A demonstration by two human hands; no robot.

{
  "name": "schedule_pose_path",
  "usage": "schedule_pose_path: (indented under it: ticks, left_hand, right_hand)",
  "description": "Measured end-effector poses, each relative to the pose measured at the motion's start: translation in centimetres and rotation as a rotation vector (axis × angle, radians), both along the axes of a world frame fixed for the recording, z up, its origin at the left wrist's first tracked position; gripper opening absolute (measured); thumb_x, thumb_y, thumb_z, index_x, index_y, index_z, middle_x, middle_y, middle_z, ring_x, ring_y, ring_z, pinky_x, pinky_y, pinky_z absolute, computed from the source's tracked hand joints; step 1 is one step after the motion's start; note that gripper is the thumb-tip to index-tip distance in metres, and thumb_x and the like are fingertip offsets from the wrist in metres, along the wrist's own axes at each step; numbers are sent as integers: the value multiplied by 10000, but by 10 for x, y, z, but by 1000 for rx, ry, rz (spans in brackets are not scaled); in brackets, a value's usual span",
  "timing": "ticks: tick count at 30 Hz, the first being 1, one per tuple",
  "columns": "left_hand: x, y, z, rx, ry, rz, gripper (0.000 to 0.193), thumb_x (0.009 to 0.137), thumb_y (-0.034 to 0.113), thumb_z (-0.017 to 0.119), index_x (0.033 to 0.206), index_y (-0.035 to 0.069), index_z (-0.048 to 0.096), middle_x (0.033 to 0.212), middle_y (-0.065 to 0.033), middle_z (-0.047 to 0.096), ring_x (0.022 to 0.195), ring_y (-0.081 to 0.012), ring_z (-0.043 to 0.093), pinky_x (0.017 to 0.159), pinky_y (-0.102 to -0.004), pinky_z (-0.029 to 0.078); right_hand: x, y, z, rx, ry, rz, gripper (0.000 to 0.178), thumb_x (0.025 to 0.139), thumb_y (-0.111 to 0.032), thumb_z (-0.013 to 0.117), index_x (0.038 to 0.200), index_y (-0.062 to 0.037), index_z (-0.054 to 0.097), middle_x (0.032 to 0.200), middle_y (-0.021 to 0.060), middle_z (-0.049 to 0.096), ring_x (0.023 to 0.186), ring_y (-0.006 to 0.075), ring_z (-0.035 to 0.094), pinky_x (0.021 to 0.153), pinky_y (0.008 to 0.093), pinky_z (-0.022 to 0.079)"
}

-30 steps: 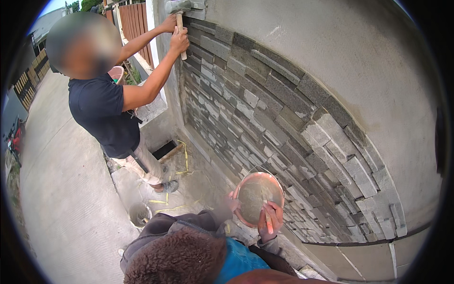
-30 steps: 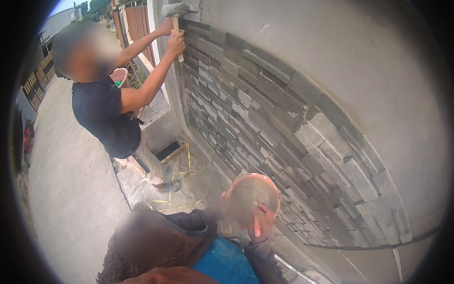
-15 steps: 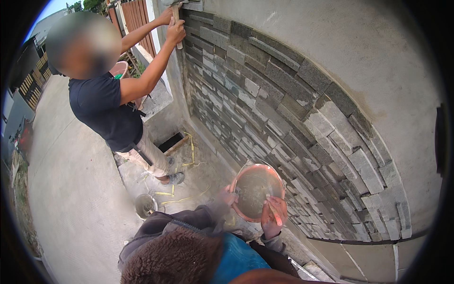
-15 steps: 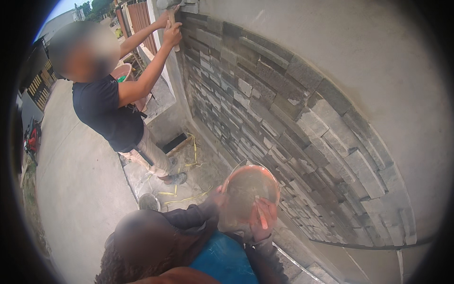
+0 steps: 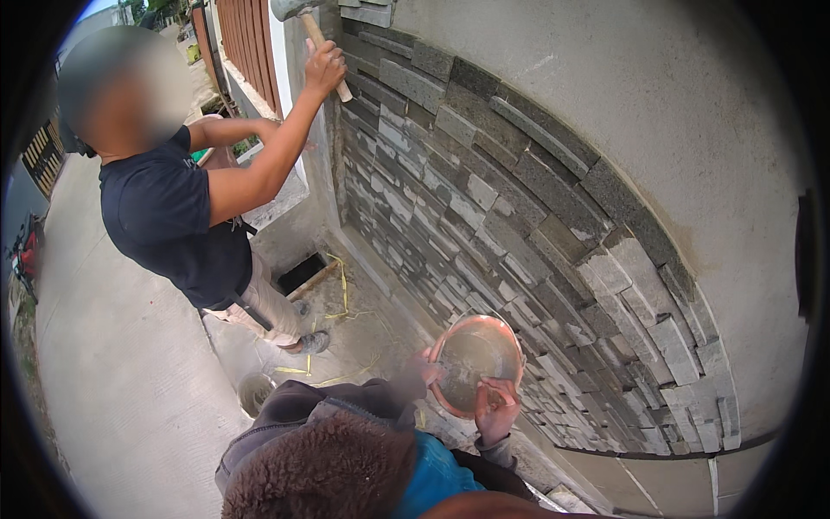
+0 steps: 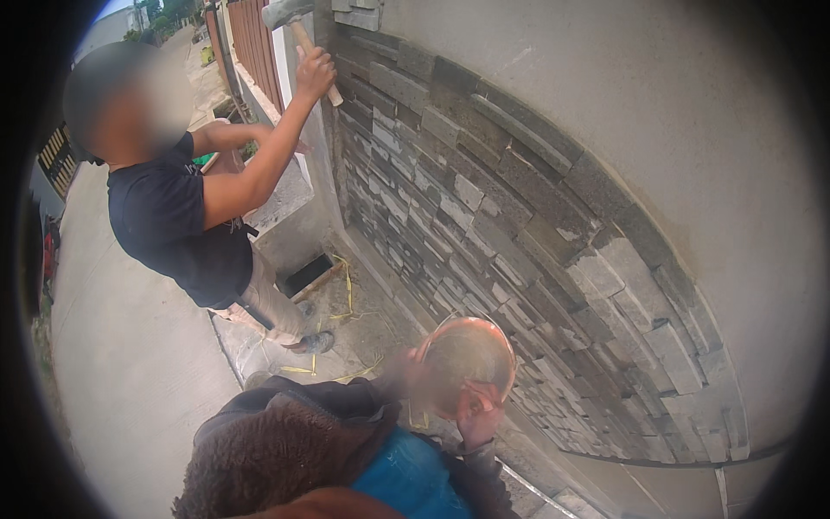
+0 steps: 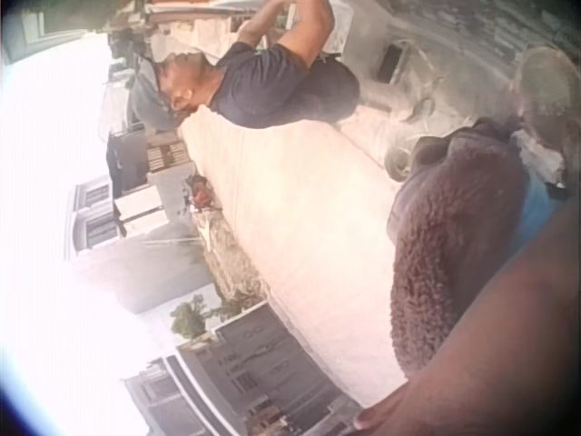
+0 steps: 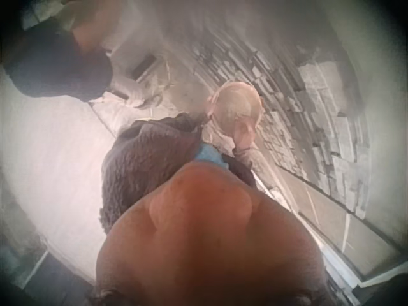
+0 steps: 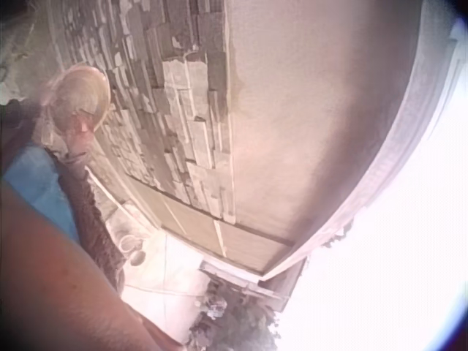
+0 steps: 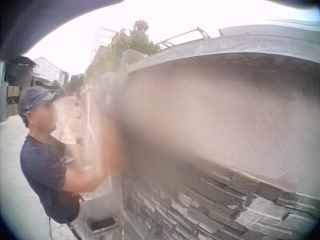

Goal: The person holds a bucket and uses a brush to apply a liquid to the gaps between stone tiles on a wall. Another person works nearby on the same wall.

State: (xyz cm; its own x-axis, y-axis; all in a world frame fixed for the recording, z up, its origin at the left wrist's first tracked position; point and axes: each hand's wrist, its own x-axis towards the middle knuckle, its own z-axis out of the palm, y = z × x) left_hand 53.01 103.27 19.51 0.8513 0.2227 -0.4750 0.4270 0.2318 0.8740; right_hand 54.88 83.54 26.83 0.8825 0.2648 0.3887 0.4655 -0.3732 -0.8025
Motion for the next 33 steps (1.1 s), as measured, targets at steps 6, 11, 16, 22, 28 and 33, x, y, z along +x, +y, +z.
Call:
schedule_pose_path:
  ticks: [6, 11, 16, 22, 28, 33]
  left_hand:
    - [-6, 9, -39, 435, -412, -141, 354, 827, 90, 665, 1170, 16, 621, 807, -71, 666, 722, -184, 670, 633, -342, 539]
    - [3, 14, -71, 292, -493, -50, 350, 831, 85, 660, 1169, 2, 620, 798, -80, 668, 713, -196, 671, 607, -350, 528]
    - [-7, 15, -53, 387, -584, -81, 346, 830, 91, 667, 1161, -4, 627, 784, -90, 668, 680, -219, 677, 597, -376, 533]
    - [6, 4, -84, 383, -454, -23, 349, 830, 131, 674, 1152, 2, 637, 832, -138, 683, 748, -235, 701, 668, -411, 552]
    - [-7, 11, -83, 427, -572, -59, 296, 832, 131, 662, 1098, 3, 635, 870, -111, 661, 810, -214, 680, 686, -403, 535]
    - [0, 12, -39, -117, -127, -4, 316, 815, 24, 627, 1129, 28, 598, 889, -70, 628, 756, -185, 667, 633, -341, 530]
  right_hand:
    - [10, 5, -14, -191, -112, 117, 253, 791, 67, 718, 1016, -49, 727, 1000, 160, 705, 950, 362, 700, 839, 422, 564]
    - [-3, 28, 13, -115, -248, -47, 190, 803, 54, 731, 974, -29, 744, 954, 143, 724, 921, 328, 722, 811, 392, 570]
    - [0, 10, -25, -163, 89, 67, 187, 812, 62, 723, 987, -2, 733, 1018, 181, 701, 954, 351, 695, 843, 404, 555]
    - [2, 10, -36, -134, 139, -58, 163, 840, 29, 707, 995, -17, 725, 1016, 161, 703, 939, 325, 709, 827, 408, 564]
    - [-10, 34, -1, -91, -376, -169, 93, 845, -51, 725, 938, -59, 724, 942, 125, 754, 841, 299, 737, 751, 408, 577]
    - [-10, -10, -32, -150, 79, -78, 107, 877, -87, 742, 980, -64, 727, 967, 115, 761, 745, 244, 738, 605, 362, 573]
